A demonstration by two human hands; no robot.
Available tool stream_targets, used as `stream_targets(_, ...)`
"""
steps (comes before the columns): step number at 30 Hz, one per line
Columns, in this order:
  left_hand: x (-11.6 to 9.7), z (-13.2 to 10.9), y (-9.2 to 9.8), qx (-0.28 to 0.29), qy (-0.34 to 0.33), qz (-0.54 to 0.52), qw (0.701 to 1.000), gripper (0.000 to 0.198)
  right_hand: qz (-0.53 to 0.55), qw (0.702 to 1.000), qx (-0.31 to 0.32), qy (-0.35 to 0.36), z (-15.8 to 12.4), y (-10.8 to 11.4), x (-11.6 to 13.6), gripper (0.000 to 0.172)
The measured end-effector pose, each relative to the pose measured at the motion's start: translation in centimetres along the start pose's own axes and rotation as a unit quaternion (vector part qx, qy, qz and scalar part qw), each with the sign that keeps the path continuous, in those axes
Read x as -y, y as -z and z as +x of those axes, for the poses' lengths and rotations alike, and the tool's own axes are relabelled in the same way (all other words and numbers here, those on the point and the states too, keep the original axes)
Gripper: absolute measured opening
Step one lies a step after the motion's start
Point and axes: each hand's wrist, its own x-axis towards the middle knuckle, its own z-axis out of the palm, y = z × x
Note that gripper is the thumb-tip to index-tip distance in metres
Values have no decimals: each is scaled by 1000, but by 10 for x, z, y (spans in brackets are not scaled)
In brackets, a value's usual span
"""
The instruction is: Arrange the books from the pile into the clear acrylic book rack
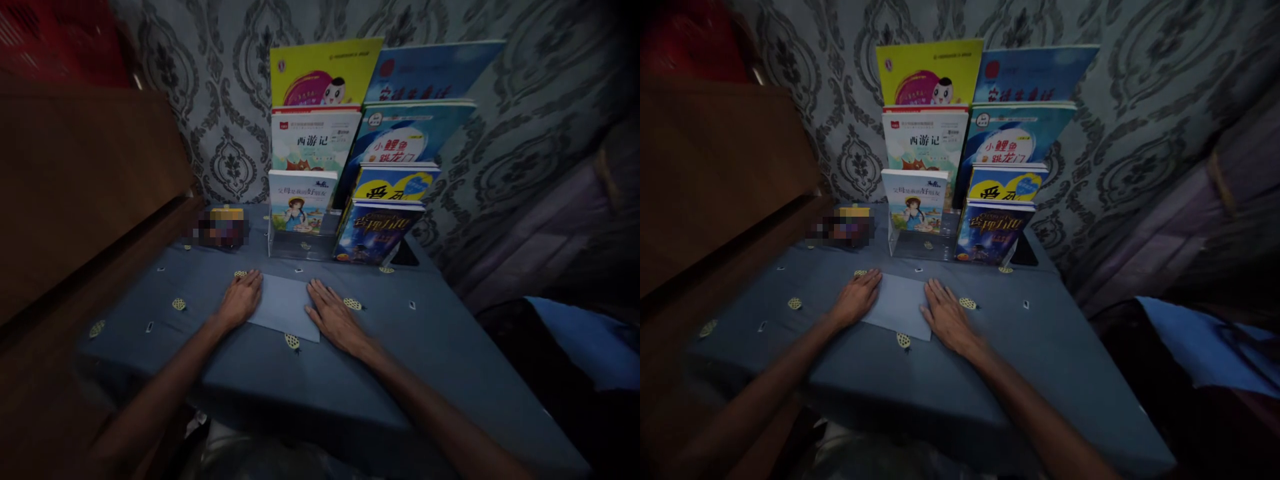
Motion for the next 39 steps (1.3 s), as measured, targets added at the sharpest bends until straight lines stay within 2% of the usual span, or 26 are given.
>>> stream_targets(5,-14,-13,10,31,-22,29,999,45,2,1000,-1,3,-1,0,0,59)
stream_targets(9,-28,-33,18,27,-33,52,998,43,2,1000,-7,6,-2,-2,-1,60)
stream_targets(18,-47,-90,28,16,23,77,997,41,20,1000,-4,2,0,1,-2,58)
stream_targets(21,-48,-101,25,-2,36,60,998,42,21,1000,-13,5,-2,5,19,52)
stream_targets(26,-50,-104,24,-11,47,64,997,42,53,990,19,131,-11,-1,80,49)
stream_targets(29,-50,-103,28,-4,37,71,997,41,66,986,20,155,-18,-5,94,52)
stream_targets(31,-49,-103,31,2,30,76,997,40,67,986,15,152,-23,-4,89,53)
stream_targets(35,-47,-99,36,16,23,86,996,37,59,991,2,121,-38,-1,59,53)
stream_targets(39,-44,-89,46,54,-7,88,995,35,51,996,-17,74,-56,1,33,55)
